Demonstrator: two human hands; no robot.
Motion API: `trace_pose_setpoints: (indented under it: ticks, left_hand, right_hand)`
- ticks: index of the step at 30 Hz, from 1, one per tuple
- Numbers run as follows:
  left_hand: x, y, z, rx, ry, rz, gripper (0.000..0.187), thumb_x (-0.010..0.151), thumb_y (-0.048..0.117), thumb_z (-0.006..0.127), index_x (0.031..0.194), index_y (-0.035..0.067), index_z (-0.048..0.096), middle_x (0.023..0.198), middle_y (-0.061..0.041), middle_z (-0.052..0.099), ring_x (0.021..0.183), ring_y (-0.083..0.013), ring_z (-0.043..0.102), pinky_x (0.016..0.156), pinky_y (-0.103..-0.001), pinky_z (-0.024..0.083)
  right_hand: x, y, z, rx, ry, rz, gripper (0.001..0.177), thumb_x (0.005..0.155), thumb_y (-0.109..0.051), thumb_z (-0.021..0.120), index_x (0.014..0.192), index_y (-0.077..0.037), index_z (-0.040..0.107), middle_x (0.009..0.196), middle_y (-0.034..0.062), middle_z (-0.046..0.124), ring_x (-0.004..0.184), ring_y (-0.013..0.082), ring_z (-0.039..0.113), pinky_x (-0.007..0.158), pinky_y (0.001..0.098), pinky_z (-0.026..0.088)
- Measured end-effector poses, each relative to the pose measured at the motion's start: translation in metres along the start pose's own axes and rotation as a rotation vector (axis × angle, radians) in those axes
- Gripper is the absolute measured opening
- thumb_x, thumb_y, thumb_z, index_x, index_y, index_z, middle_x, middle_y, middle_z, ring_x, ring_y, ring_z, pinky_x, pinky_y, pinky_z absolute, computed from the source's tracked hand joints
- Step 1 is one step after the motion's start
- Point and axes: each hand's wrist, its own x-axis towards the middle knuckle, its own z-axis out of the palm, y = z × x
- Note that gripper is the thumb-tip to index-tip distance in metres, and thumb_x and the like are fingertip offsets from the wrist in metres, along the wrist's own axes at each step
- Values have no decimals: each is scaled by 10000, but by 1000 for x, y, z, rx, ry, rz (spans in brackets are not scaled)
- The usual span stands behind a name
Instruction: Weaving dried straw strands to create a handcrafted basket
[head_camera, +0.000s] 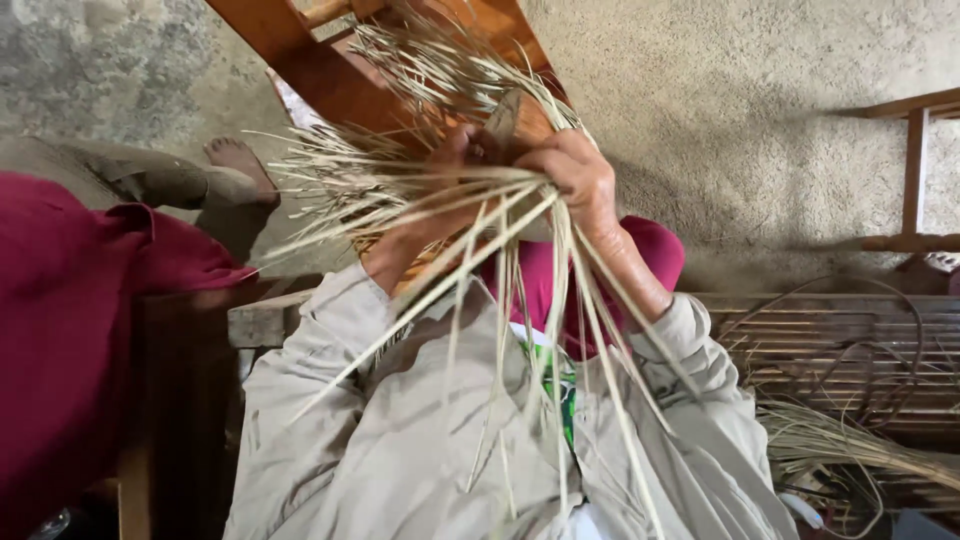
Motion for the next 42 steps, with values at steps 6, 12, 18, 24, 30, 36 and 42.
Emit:
trace_pose_setpoints:
  ticks: [6,12,18,24,30,36,42]
  left_hand:
    - [19,-11,-39,832,-69,536,433,843,271,761,1225,138,606,1064,-104,689,902,-217,719,826,-321,602]
    - [0,1,-23,290,-80,258,405,1095,401,401,1311,99,562,1074,-148,729,783,-149,743,866,-223,625]
    - [-29,28,-7,890,-194,603,683,835,437,827,1339,123,489,1174,-229,658,1051,-348,671,1049,-479,537]
    - [-11,35,5,1344,-301,1033,811,905,432,853,1433,22,393,1428,-170,463,1356,-329,480,1250,-525,403]
    - [8,18,-11,1251,-395,981,642,1016,522,622,1431,58,465,1517,-177,365,1450,-328,388,1256,-559,364]
    - [80,-33,-71,781,-645,711,346,1027,194,578,1324,94,432,1118,-99,670,830,-217,705,760,-327,658]
    - [1,34,10,1528,-284,906,882,668,414,1009,1288,59,491,1371,-188,408,1284,-344,446,1117,-587,447]
  right_hand:
    - [-31,13,3,4,152,-60,546,948,-680,588,921,-165,766,994,89,664,902,293,576,856,384,464]
    - [-21,-34,-12,-114,87,-82,380,919,-547,655,954,-189,778,1079,78,647,1043,308,556,927,428,462]
    - [6,-26,-6,13,139,0,401,943,-587,696,1045,-208,776,988,75,632,892,322,605,901,434,496]
    - [-30,15,2,-272,132,-156,157,1037,-121,680,909,-63,749,899,88,738,878,214,664,816,388,441]
    - [-25,-34,-9,-315,131,-154,64,913,-50,764,875,-82,723,1069,94,648,1014,327,573,854,484,418]
    - [-14,6,7,-276,236,-138,277,947,-11,795,752,-23,599,898,129,682,811,269,560,597,360,429]
    - [-41,-10,0,-174,252,-161,107,900,26,782,926,-57,719,982,111,665,973,306,584,773,471,457]
